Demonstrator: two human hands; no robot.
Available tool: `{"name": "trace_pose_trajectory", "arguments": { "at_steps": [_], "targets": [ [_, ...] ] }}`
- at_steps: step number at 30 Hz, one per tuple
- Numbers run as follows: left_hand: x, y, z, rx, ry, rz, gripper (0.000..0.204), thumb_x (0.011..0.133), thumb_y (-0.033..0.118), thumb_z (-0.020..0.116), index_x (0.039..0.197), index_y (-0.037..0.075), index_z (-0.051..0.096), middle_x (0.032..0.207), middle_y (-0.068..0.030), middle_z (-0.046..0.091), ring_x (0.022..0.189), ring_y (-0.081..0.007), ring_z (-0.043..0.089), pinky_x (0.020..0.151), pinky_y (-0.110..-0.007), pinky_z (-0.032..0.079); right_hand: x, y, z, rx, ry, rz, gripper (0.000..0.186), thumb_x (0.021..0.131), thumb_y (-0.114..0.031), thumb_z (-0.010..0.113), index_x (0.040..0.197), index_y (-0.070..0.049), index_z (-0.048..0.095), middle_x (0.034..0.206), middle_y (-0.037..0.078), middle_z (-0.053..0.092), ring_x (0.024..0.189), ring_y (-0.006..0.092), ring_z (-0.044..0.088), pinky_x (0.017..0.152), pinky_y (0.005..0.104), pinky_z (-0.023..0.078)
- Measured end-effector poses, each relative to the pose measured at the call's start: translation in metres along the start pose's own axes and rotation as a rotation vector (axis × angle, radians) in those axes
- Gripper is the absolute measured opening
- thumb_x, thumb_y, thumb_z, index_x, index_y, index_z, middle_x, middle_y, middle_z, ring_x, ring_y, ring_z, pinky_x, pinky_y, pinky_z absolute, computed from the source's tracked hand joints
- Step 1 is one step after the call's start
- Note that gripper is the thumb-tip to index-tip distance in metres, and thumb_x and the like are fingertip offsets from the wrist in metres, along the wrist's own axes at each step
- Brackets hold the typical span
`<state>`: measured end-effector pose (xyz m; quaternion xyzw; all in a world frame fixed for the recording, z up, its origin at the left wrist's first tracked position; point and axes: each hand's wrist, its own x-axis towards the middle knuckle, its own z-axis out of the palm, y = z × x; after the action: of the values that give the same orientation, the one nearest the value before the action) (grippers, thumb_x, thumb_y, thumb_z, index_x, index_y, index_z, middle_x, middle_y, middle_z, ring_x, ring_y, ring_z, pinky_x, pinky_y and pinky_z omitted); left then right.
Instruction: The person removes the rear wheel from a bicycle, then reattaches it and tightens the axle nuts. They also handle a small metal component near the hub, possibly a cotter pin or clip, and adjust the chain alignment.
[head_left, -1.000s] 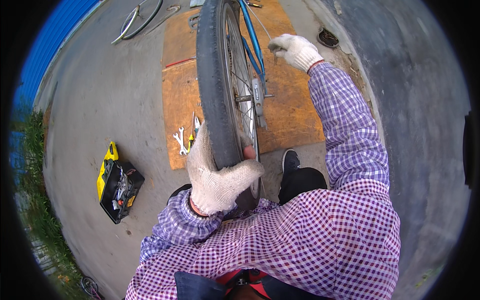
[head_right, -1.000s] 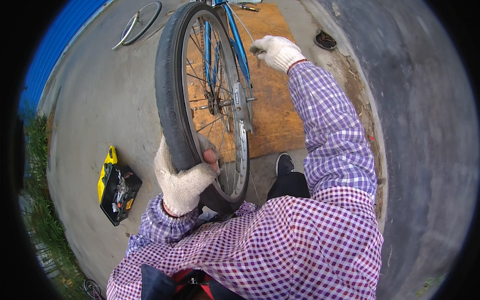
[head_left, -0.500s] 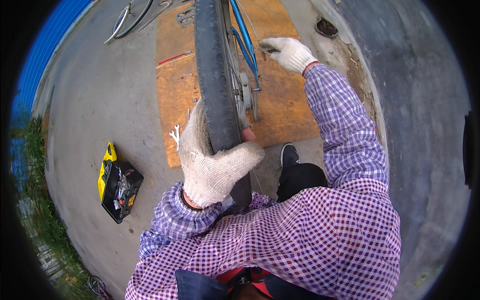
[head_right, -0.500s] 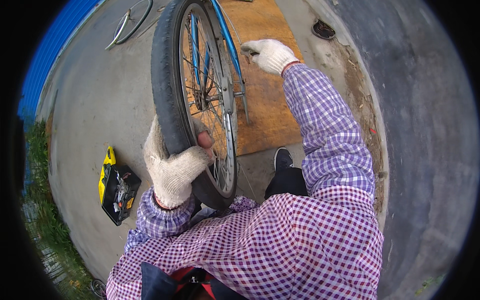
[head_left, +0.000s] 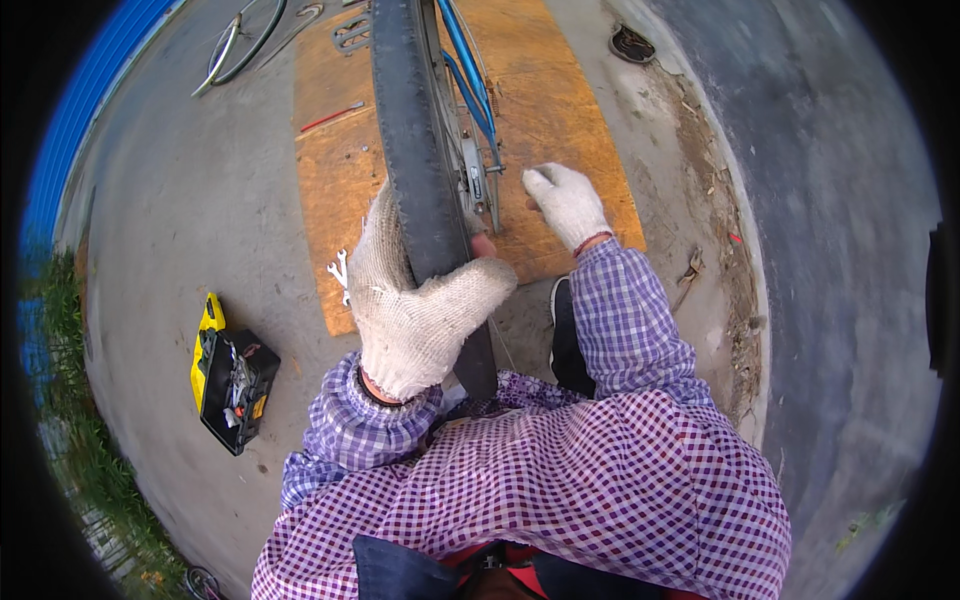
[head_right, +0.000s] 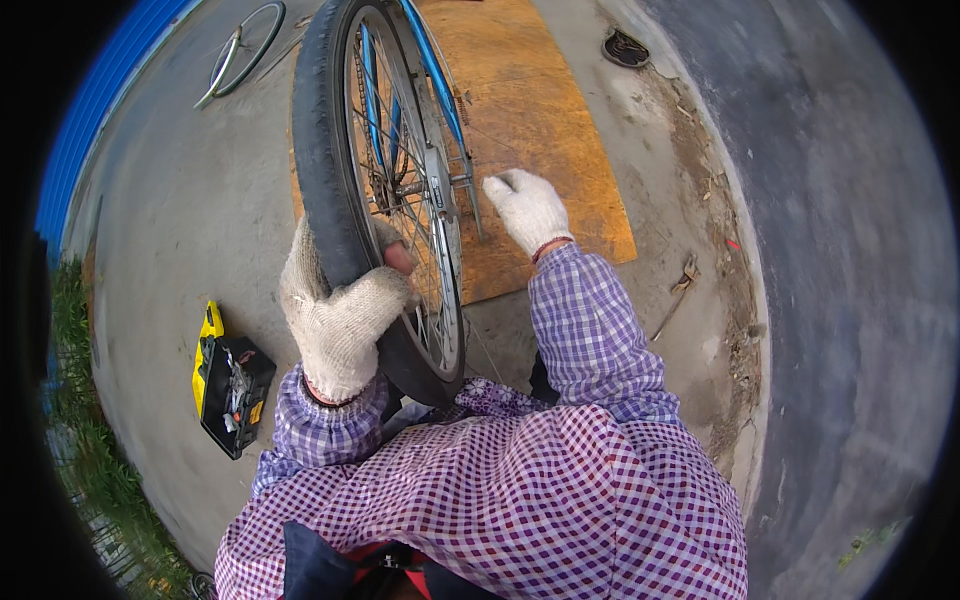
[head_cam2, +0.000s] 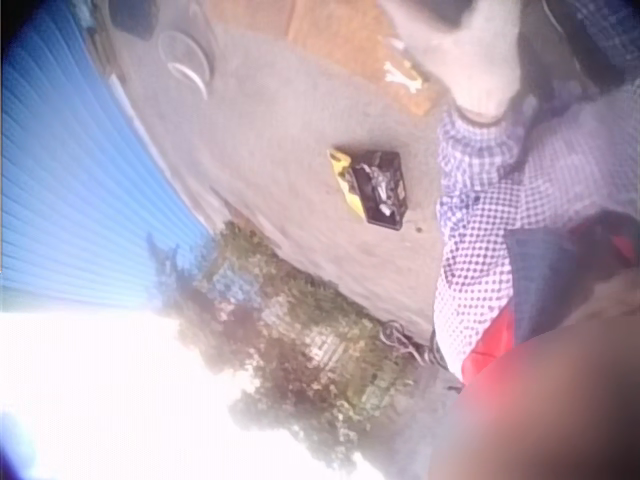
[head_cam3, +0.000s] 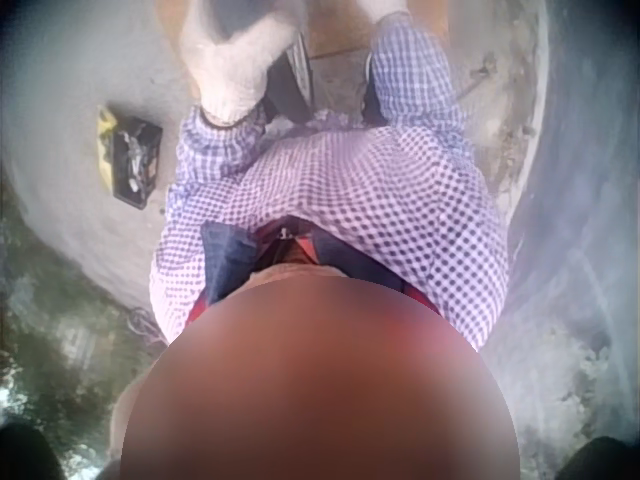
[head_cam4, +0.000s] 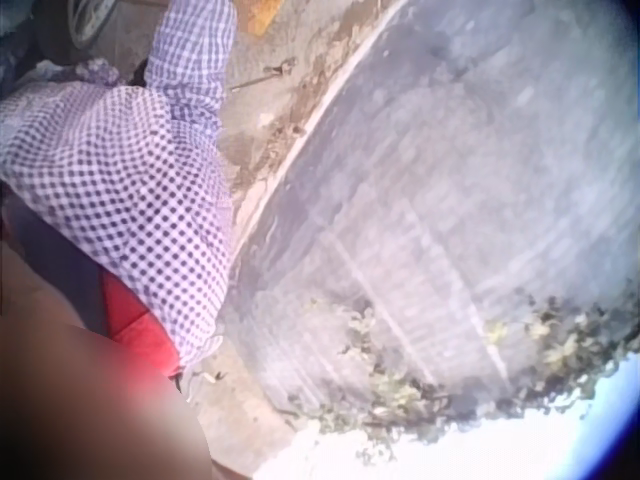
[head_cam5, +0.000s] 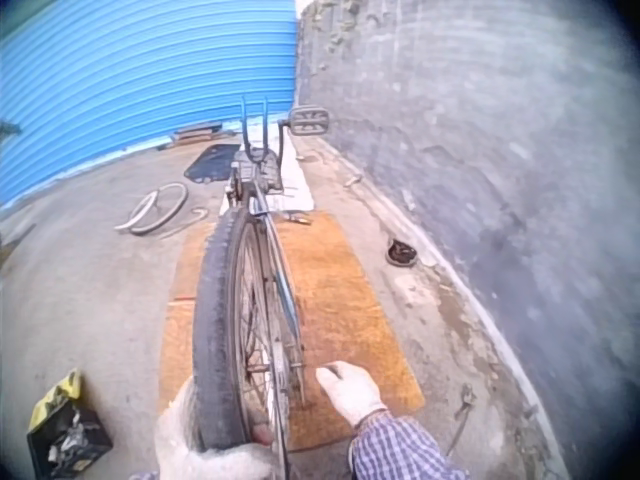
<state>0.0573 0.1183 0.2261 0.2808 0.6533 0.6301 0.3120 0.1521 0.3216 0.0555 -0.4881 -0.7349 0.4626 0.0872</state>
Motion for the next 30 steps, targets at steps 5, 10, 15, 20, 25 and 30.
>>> {"name": "trace_pose_trajectory", "arguments": {
  "at_steps": [5,10,15,20,25,30],
  "targets": [
    [0.006,0.008,0.002,-0.053,0.0,-0.044,0.06,0.071,0.005,0.085,0.128,0.001,0.064,0.103,-0.0047,0.071,0.088,-0.0124,0.068,0.079,-0.03,0.058,0.003,0.004,0.037,0.254,-0.185,0.113,0.06,0.103,-0.055,0.052,0.119,0.0,0.072,0.108,0.02,0.073,0.096,0.0297,0.072,0.076,0.0439,0.055],
    [0.046,-0.005,0.085,-0.01,-0.094,0.023,0.053,0.071,0.005,0.086,0.119,0.001,0.064,0.094,-0.0041,0.072,0.085,-0.0124,0.068,0.076,-0.03,0.057,0.054,0.045,0.005,0.892,-0.135,0.3,0.061,0.103,-0.061,0.053,0.123,-0.005,0.069,0.105,0.006,0.07,0.08,0.0154,0.068,0.058,0.0333,0.051],
    [0.039,-0.003,0.121,-0.038,-0.148,-0.014,0.056,0.07,0.007,0.087,0.12,0.0,0.064,0.093,-0.0042,0.072,0.083,-0.0126,0.068,0.076,-0.03,0.057,0.055,0.054,-0.014,1.25,-0.148,0.28,0.06,0.097,-0.066,0.063,0.119,-0.011,0.07,0.104,0.005,0.066,0.077,0.0181,0.063,0.057,0.0332,0.048],
    [0.035,-0.003,0.117,-0.064,-0.158,-0.011,0.059,0.066,0.007,0.088,0.12,0.001,0.064,0.094,-0.0047,0.072,0.084,-0.0129,0.069,0.075,-0.029,0.057,0.054,0.035,-0.025,1.241,-0.138,0.306,0.064,0.092,-0.068,0.068,0.121,-0.01,0.071,0.106,0.008,0.066,0.082,0.0208,0.061,0.059,0.0367,0.048],
    [0.045,0.021,0.117,-0.063,-0.128,-0.02,0.06,0.067,0.009,0.088,0.122,0.0,0.064,0.096,-0.0058,0.072,0.086,-0.0149,0.07,0.078,-0.031,0.058,0.054,0.021,-0.04,1.096,-0.176,0.292,0.06,0.102,-0.06,0.059,0.139,-0.014,0.061,0.105,0.006,0.066,0.09,0.0216,0.063,0.071,0.0417,0.05],
    [0.046,0.033,0.069,0.086,-0.158,0.135,0.071,0.069,0.008,0.086,0.135,-0.002,0.059,0.1,-0.0071,0.071,0.087,-0.0147,0.07,0.078,-0.031,0.059,0.037,-0.037,0.003,1.212,-0.167,0.221,0.064,0.098,-0.066,0.06,0.13,-0.011,0.067,0.112,0.009,0.069,0.095,0.0215,0.063,0.082,0.0487,0.049]
  ]
}}
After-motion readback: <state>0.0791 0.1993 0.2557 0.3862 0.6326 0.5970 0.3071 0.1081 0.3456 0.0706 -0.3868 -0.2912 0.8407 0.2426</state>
